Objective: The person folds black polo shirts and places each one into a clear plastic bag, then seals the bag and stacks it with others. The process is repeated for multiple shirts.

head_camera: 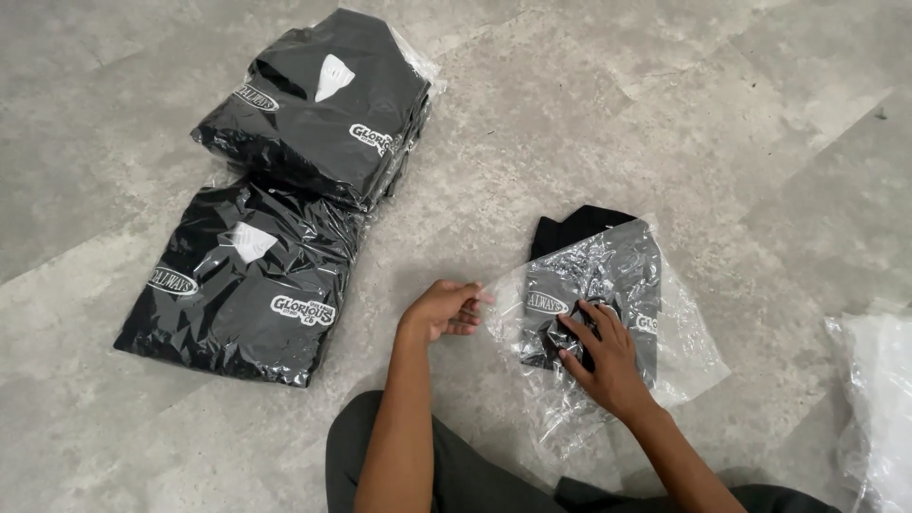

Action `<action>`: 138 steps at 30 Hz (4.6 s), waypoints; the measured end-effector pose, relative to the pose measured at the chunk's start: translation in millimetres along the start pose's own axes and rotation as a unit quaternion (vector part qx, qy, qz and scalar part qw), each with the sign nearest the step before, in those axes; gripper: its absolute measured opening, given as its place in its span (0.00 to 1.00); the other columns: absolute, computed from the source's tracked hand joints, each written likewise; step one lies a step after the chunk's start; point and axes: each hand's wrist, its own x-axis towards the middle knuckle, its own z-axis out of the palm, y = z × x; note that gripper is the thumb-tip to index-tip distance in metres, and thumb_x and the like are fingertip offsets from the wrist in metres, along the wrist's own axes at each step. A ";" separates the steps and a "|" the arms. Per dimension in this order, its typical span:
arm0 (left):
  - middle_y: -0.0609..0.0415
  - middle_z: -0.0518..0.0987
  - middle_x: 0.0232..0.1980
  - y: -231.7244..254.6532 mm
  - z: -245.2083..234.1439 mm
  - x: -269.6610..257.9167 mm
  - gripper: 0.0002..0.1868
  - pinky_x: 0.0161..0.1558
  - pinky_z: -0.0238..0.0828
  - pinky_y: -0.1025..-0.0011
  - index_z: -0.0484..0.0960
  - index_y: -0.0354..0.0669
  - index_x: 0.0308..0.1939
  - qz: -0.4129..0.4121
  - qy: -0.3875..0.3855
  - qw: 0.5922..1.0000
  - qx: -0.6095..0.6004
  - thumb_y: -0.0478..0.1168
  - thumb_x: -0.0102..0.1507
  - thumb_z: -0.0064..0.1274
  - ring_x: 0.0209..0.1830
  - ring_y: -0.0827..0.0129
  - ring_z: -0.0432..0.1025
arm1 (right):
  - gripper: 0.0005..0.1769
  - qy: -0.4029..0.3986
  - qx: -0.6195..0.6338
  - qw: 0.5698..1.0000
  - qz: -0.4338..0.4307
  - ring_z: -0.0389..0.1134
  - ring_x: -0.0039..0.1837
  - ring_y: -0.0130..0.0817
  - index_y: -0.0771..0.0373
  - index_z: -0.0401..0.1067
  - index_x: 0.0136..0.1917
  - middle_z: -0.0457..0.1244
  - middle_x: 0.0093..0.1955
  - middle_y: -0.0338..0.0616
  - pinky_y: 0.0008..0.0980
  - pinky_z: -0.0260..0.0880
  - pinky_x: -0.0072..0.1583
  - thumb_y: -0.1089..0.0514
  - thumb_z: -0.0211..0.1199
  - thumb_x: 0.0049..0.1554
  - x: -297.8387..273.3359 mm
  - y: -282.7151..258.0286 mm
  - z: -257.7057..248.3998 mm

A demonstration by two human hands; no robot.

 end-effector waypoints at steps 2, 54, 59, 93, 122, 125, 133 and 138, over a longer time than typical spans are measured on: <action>0.52 0.76 0.34 -2.8 -3.1 6.9 0.17 0.35 0.86 0.66 0.81 0.34 0.49 -0.003 -0.018 1.000 0.000 0.48 0.70 0.54 0.33 0.64 0.79 | 0.31 0.004 -0.004 1.000 -0.006 0.44 0.86 0.48 0.26 0.65 0.77 0.49 0.83 0.35 0.65 0.47 0.77 0.38 0.62 0.61 -0.8 -0.9 -0.8; 0.36 0.86 0.45 -18.2 -18.4 32.4 0.15 0.29 0.88 0.64 0.82 0.27 0.54 0.063 -0.045 0.932 0.355 0.38 0.72 0.48 0.37 0.55 0.83 | 0.30 -0.064 -0.038 0.996 -0.041 0.38 0.87 0.43 0.24 0.60 0.79 0.44 0.86 0.31 0.59 0.41 0.79 0.36 0.56 0.64 -5.0 22.3 -9.4; 0.44 0.85 0.36 -27.4 -23.8 64.7 0.11 0.23 0.83 0.63 0.86 0.35 0.45 0.129 0.034 0.843 0.521 0.41 0.68 0.54 0.31 0.59 0.82 | 0.30 -0.046 -0.060 0.994 -0.074 0.41 0.86 0.45 0.26 0.60 0.79 0.45 0.85 0.33 0.59 0.45 0.77 0.36 0.55 0.64 -2.8 24.0 -11.4; 0.40 0.77 0.71 -48.5 -3.9 -24.8 0.32 0.65 0.67 0.48 0.70 0.37 0.73 0.107 0.223 0.936 -0.252 0.52 0.70 0.36 0.71 0.46 0.71 | 0.41 0.008 0.657 0.752 0.052 0.77 0.56 0.52 0.58 0.64 0.76 0.71 0.61 0.67 0.44 0.81 0.58 0.77 0.60 0.50 -5.8 -129.9 -44.2; 0.51 0.84 0.56 -2.7 9.5 -31.2 0.29 0.53 0.72 0.50 0.70 0.56 0.73 0.195 0.419 0.837 0.292 0.58 0.70 0.49 0.56 0.52 0.77 | 0.33 -0.004 0.566 0.770 0.296 0.76 0.51 0.47 0.70 0.61 0.78 0.74 0.56 0.58 0.40 0.77 0.53 0.71 0.62 0.60 -0.7 29.1 -66.5; 0.40 0.74 0.65 -13.3 10.2 -17.2 0.28 0.62 0.56 0.40 0.69 0.43 0.72 0.374 0.550 0.682 0.304 0.48 0.69 0.50 0.66 0.41 0.64 | 0.31 0.023 0.592 0.755 0.281 0.77 0.53 0.51 0.69 0.63 0.76 0.73 0.57 0.61 0.44 0.80 0.56 0.74 0.60 0.60 8.9 26.1 -56.3; 0.47 0.69 0.72 -58.5 87.1 2.7 0.26 0.64 0.60 0.44 0.71 0.48 0.71 0.500 0.154 0.710 0.471 0.46 0.69 0.51 0.72 0.50 0.62 | 0.24 0.058 0.576 0.773 0.259 0.77 0.45 0.45 0.69 0.68 0.70 0.74 0.52 0.56 0.39 0.81 0.47 0.68 0.61 0.60 47.4 16.7 -23.9; 0.52 0.58 0.82 -56.0 80.0 15.9 0.31 0.71 0.48 0.40 0.65 0.58 0.76 0.352 0.069 0.762 0.540 0.57 0.70 0.46 0.81 0.53 0.51 | 0.12 0.276 0.293 0.881 0.250 0.73 0.52 0.28 0.52 0.82 0.54 0.74 0.52 0.34 0.29 0.72 0.58 0.55 0.63 0.58 61.2 68.5 -26.4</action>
